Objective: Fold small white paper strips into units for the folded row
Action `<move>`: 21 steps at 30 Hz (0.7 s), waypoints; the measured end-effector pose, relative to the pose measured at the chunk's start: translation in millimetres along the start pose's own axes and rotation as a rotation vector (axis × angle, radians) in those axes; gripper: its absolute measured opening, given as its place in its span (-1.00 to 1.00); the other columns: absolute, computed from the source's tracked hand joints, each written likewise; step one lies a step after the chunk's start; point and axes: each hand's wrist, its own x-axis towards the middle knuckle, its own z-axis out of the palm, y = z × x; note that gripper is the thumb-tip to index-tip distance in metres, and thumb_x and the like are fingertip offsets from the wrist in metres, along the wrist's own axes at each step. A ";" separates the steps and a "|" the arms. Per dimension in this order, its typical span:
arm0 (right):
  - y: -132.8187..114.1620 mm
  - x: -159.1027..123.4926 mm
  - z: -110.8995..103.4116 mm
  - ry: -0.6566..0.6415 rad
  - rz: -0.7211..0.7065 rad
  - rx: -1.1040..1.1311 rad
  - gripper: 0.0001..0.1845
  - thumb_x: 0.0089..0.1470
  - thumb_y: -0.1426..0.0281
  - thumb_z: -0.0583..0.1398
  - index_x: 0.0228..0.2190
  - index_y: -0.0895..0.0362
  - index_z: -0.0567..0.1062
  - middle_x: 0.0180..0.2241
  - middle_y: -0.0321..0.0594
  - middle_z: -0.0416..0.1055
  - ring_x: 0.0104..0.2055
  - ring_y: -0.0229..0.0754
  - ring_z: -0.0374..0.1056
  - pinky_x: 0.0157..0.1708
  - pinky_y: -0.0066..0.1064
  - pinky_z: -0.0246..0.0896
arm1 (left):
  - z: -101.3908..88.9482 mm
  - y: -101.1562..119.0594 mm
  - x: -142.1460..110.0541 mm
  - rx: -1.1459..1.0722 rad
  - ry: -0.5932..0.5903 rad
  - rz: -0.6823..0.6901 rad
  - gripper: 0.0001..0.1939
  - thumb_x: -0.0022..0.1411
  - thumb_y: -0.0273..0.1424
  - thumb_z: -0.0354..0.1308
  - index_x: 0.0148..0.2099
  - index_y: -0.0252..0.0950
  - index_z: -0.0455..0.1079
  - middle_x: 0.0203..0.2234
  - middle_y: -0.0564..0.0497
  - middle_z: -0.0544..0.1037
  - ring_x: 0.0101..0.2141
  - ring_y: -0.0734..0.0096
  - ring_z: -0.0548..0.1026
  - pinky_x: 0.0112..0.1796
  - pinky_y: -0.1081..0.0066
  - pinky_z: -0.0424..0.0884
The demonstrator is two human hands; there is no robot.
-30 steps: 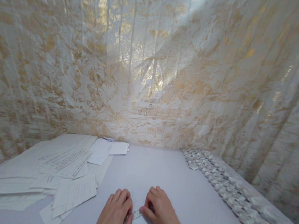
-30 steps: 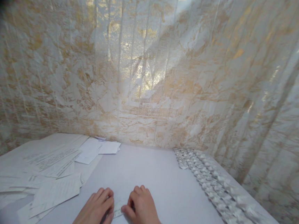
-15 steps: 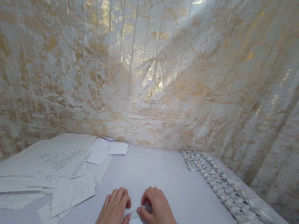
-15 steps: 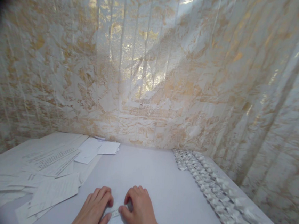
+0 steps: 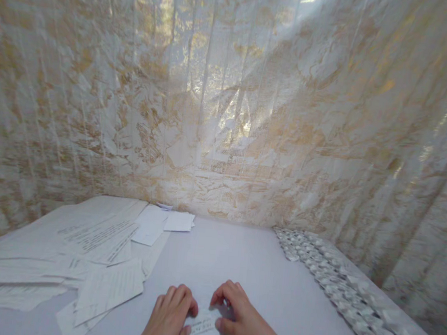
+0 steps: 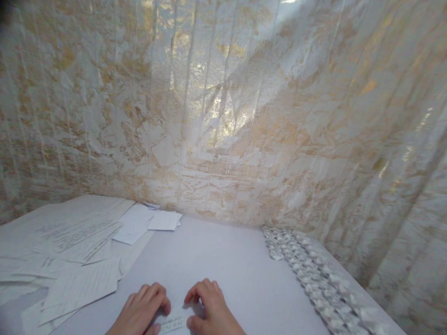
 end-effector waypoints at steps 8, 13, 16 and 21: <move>4.6 -5.0 4.7 0.031 -0.052 0.053 -0.60 -0.19 0.70 0.12 -0.35 0.11 0.59 -0.24 -0.22 0.37 -0.04 -0.09 0.30 0.15 -0.17 -0.06 | 9.2 -13.1 0.3 -0.132 0.106 0.243 -0.76 0.19 -0.56 0.07 -0.13 -0.15 0.39 -0.13 -0.01 0.51 -0.10 0.16 0.39 -0.09 0.25 0.32; 3.3 -8.7 8.6 0.061 -0.064 -0.003 -0.64 -0.10 0.72 0.20 -0.34 0.10 0.62 -0.23 -0.23 0.39 -0.05 -0.10 0.31 0.10 -0.21 0.02 | 4.8 -9.4 3.0 -0.041 0.051 0.212 -0.83 0.15 -0.56 0.21 -0.22 -0.19 0.41 -0.19 0.03 0.54 -0.13 0.20 0.44 -0.07 0.27 0.33; 1.7 -9.8 10.4 0.063 -0.087 -0.046 -0.71 -0.07 0.67 0.32 -0.31 0.10 0.60 -0.22 -0.24 0.41 -0.05 -0.10 0.33 0.13 -0.21 0.00 | -0.5 -5.6 3.5 -0.034 0.039 0.190 -0.87 0.23 -0.58 0.17 -0.24 -0.23 0.41 -0.23 0.02 0.55 -0.15 0.24 0.48 -0.10 0.30 0.36; -7.4 -10.4 14.9 0.074 -0.102 -0.167 -0.79 -0.01 0.59 0.39 -0.31 0.12 0.59 -0.24 -0.23 0.51 -0.08 -0.11 0.39 0.02 -0.31 0.14 | -3.1 -9.3 3.9 0.030 0.059 0.271 -0.86 0.34 -0.53 0.13 -0.26 -0.21 0.42 -0.27 0.06 0.57 -0.21 0.30 0.51 -0.17 0.35 0.42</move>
